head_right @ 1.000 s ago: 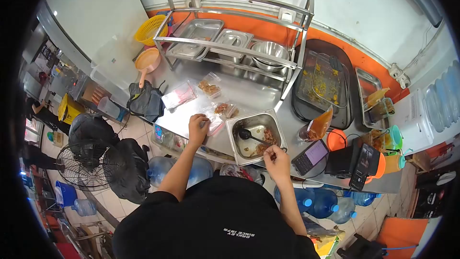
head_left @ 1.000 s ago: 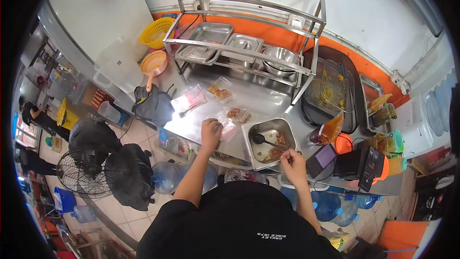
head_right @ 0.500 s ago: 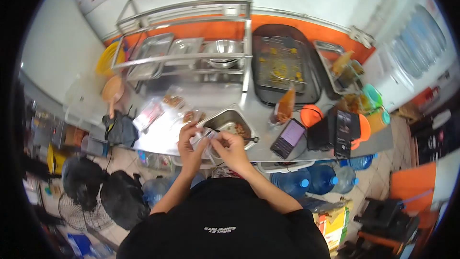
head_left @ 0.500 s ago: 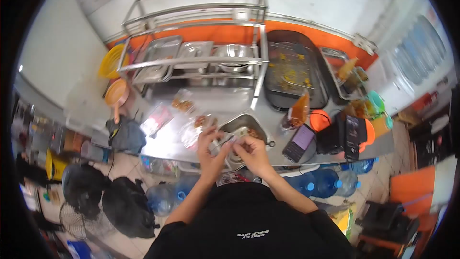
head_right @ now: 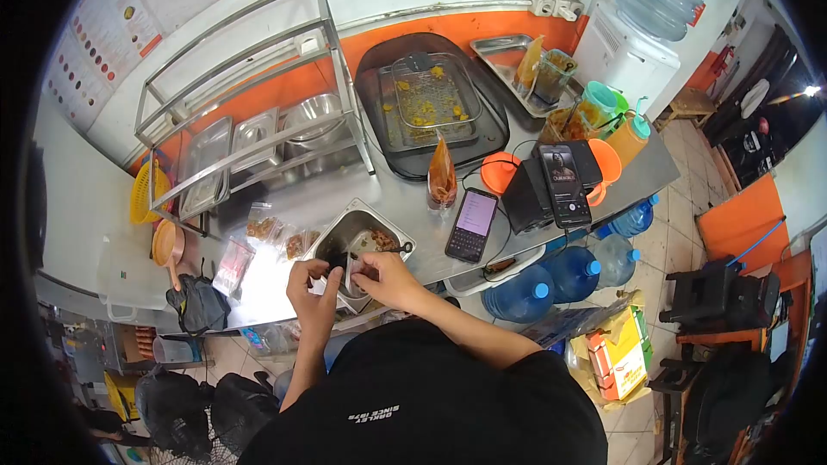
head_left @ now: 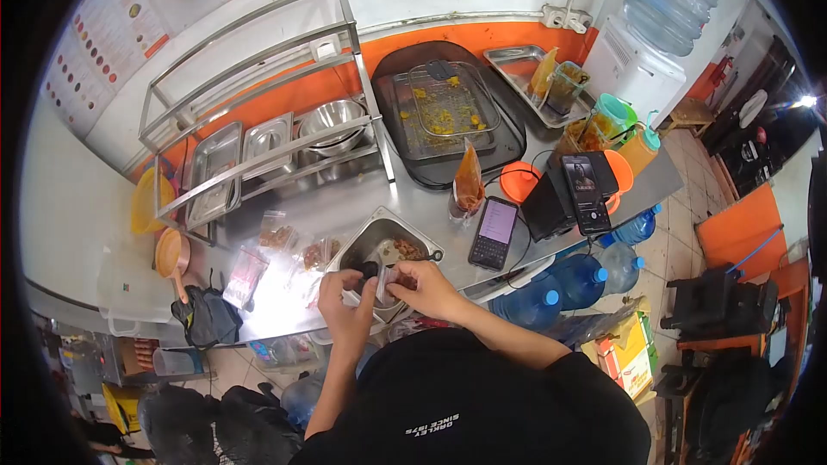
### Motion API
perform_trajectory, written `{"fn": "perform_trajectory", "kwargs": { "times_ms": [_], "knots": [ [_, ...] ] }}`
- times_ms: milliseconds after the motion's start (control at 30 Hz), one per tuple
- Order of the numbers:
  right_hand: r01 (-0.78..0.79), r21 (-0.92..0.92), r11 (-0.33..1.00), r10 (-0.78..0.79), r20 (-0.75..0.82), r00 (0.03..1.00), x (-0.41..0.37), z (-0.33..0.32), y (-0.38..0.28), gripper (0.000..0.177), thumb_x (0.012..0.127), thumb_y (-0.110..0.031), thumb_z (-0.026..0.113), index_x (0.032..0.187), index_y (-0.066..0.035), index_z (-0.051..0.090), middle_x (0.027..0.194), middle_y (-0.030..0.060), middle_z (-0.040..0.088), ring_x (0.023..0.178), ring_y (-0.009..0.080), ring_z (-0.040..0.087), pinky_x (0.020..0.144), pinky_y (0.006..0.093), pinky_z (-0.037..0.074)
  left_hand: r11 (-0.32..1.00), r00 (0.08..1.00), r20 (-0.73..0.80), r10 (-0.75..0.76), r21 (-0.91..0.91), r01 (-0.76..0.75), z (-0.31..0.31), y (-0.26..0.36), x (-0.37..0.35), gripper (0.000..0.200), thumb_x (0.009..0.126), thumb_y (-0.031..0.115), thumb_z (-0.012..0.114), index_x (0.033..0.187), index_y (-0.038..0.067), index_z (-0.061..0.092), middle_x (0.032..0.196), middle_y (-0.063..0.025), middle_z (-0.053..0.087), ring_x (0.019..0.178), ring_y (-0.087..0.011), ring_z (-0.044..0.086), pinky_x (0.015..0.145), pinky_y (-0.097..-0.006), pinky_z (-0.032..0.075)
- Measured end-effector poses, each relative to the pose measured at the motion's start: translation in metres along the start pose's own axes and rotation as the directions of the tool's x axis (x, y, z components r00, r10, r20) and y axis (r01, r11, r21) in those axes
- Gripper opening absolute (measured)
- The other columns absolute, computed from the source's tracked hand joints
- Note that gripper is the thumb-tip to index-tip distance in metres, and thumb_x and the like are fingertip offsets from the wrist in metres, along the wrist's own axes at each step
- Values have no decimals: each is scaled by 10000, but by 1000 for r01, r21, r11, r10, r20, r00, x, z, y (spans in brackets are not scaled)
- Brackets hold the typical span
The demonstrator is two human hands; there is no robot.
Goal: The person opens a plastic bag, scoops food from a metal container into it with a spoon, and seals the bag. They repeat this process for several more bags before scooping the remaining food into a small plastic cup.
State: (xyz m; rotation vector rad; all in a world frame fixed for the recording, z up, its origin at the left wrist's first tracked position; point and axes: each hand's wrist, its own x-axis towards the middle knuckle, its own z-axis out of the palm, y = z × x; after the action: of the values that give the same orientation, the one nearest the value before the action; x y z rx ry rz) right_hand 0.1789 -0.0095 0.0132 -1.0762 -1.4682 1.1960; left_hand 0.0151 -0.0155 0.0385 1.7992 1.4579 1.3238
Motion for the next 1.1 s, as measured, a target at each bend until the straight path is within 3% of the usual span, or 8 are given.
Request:
{"fn": "perform_trajectory", "kwargs": {
  "times_ms": [100,167,233,300,600,700,933,1100],
  "knots": [
    [-50,-193,980,59,37,998,-5,-7,-17,111,771,-61,669,784,22,595,640,113,614,574,172,591,565,315,470,999,988,151,-33,-35,39,-4,14,2,138,793,114,708,794,-15,661,701,-35,630,609,-108,525,553,-254,390],
    [30,-264,964,-13,66,998,-6,-6,-17,111,732,-57,670,758,21,595,642,133,623,587,236,622,566,334,478,953,864,465,-193,-120,277,-4,17,2,178,853,137,662,783,-27,658,635,-19,614,555,-74,500,508,-236,366],
    [52,-269,962,-36,63,997,-7,-5,-12,106,719,-56,666,749,18,597,650,141,628,596,254,630,567,341,480,971,844,509,-170,-62,233,-6,6,3,236,910,163,609,797,-38,660,615,-16,608,545,-49,497,486,-228,371],
    [72,-274,959,-56,65,996,-8,-6,-11,102,707,-55,663,741,16,598,658,150,632,605,271,638,568,349,483,894,735,612,-292,-97,436,-8,3,3,254,925,176,589,824,-49,652,651,-47,609,589,-85,531,534,-256,415],
    [66,-379,923,-42,71,997,-11,-6,-27,100,726,-76,653,761,7,611,673,167,632,660,324,641,614,388,500,961,812,565,-148,-110,252,-3,-6,-2,241,949,149,544,837,-47,628,675,-40,608,640,-82,536,566,-253,415],
    [158,-512,845,-139,76,987,-13,-4,-26,117,741,-94,666,783,2,614,661,162,623,614,292,635,578,355,489,908,749,637,-181,-184,376,-2,-7,-4,248,959,148,529,845,-49,626,690,-40,616,642,-86,544,578,-253,426],
    [4,-366,931,89,237,967,-7,-18,-35,127,726,-106,656,768,11,634,731,183,655,698,329,652,654,393,506,887,728,671,-142,-240,394,-8,-16,-7,244,965,149,524,871,-51,629,693,-48,637,651,-84,559,588,-269,457],
    [59,-371,927,13,189,982,-11,-13,-33,105,736,-70,635,793,18,631,750,184,659,716,336,652,660,398,506,997,827,557,-72,64,44,-9,8,-5,154,868,85,580,823,-62,573,682,-212,584,605,-330,579,570,-371,446]
  ]
}}
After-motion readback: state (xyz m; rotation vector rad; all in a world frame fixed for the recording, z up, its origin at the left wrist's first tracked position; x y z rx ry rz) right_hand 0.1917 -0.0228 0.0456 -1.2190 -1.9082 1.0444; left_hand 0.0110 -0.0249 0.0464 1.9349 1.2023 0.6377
